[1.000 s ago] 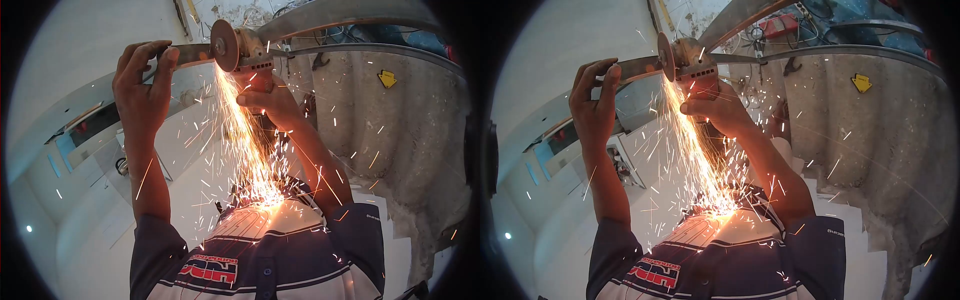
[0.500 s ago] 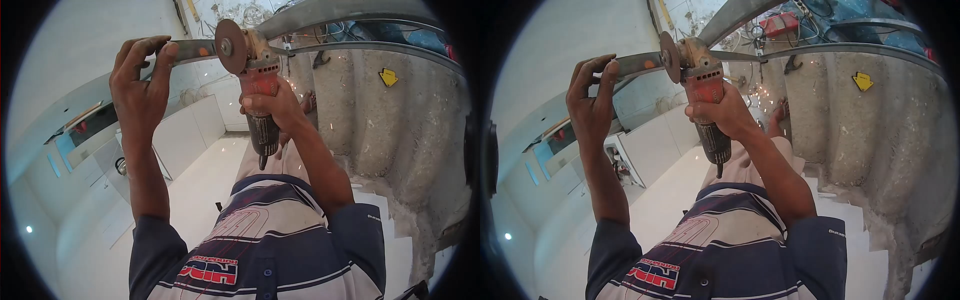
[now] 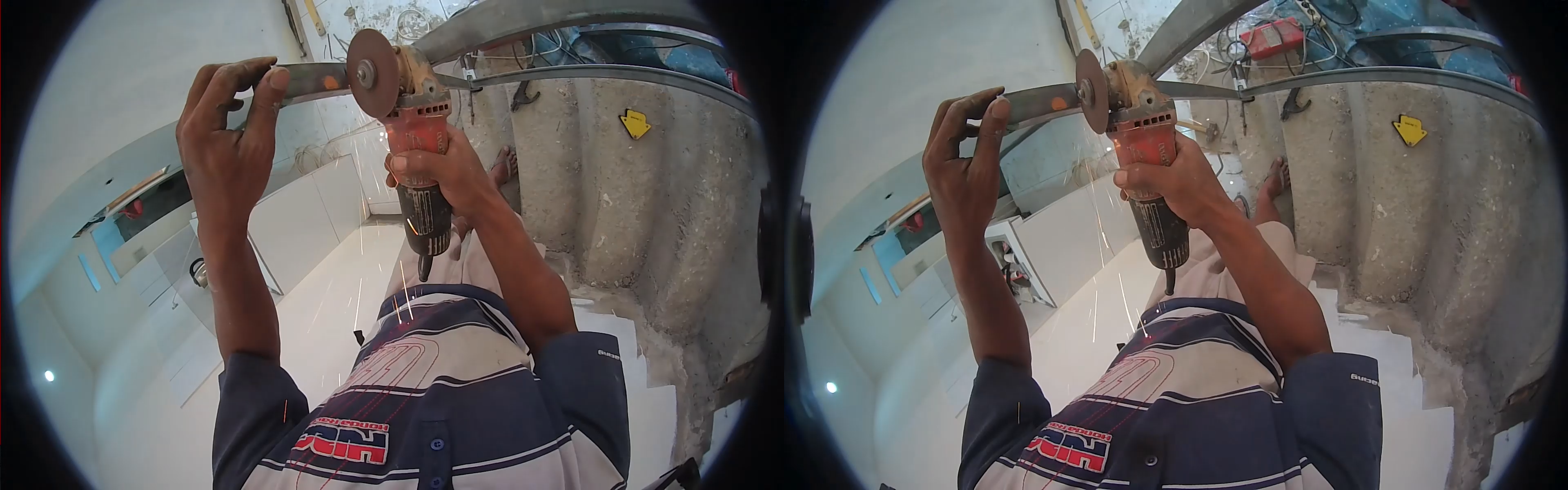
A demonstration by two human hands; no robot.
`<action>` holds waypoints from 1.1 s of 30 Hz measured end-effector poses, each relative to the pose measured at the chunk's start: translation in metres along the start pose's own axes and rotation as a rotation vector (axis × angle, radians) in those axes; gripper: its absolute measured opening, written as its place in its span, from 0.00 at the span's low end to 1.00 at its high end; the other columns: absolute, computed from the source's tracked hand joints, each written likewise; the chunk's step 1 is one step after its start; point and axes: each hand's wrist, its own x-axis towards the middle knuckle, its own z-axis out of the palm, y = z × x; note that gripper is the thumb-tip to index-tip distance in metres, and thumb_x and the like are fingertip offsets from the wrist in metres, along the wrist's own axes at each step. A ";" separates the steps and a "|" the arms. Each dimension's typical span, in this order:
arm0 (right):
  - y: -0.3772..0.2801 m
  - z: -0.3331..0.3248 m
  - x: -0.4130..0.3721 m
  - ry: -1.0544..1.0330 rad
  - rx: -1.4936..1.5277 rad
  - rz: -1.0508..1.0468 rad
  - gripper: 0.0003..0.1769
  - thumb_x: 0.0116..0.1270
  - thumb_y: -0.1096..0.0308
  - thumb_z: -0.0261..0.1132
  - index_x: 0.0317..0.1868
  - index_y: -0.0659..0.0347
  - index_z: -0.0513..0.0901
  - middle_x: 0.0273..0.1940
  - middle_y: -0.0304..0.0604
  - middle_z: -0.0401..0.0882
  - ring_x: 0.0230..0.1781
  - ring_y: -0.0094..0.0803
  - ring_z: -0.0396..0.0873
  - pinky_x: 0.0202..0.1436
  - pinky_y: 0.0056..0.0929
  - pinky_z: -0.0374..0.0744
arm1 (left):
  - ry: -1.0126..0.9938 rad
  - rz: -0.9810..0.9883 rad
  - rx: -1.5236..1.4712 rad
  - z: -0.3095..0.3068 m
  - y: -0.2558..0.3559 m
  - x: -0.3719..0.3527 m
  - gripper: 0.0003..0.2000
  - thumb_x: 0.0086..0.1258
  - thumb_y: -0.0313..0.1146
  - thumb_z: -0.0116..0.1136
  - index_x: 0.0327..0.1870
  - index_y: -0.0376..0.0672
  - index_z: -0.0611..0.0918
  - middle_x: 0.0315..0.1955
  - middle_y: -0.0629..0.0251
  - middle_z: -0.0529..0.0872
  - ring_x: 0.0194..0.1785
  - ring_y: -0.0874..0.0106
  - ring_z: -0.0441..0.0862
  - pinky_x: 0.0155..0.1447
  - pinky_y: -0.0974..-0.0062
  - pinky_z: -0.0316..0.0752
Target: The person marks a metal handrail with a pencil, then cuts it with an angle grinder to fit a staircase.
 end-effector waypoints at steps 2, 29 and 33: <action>0.000 0.000 0.000 -0.007 -0.004 -0.003 0.25 0.56 0.69 0.79 0.52 0.67 0.79 0.37 0.42 0.84 0.33 0.31 0.86 0.41 0.31 0.87 | 0.000 0.009 0.004 0.000 0.000 0.000 0.13 0.74 0.39 0.70 0.48 0.39 0.90 0.39 0.63 0.88 0.43 0.71 0.87 0.49 0.72 0.77; 0.008 0.000 0.004 0.037 -0.046 -0.017 0.29 0.53 0.63 0.82 0.52 0.64 0.81 0.42 0.38 0.82 0.40 0.25 0.82 0.48 0.30 0.82 | 0.001 -0.010 -0.051 -0.001 -0.004 0.001 0.11 0.72 0.37 0.71 0.47 0.39 0.89 0.37 0.64 0.87 0.39 0.74 0.86 0.45 0.75 0.76; 0.009 -0.001 0.008 0.062 -0.094 -0.047 0.29 0.53 0.64 0.81 0.53 0.64 0.81 0.42 0.38 0.83 0.41 0.26 0.83 0.48 0.30 0.83 | 0.014 0.007 -0.087 0.001 -0.006 0.001 0.11 0.73 0.36 0.71 0.47 0.38 0.89 0.38 0.64 0.87 0.40 0.74 0.86 0.45 0.75 0.77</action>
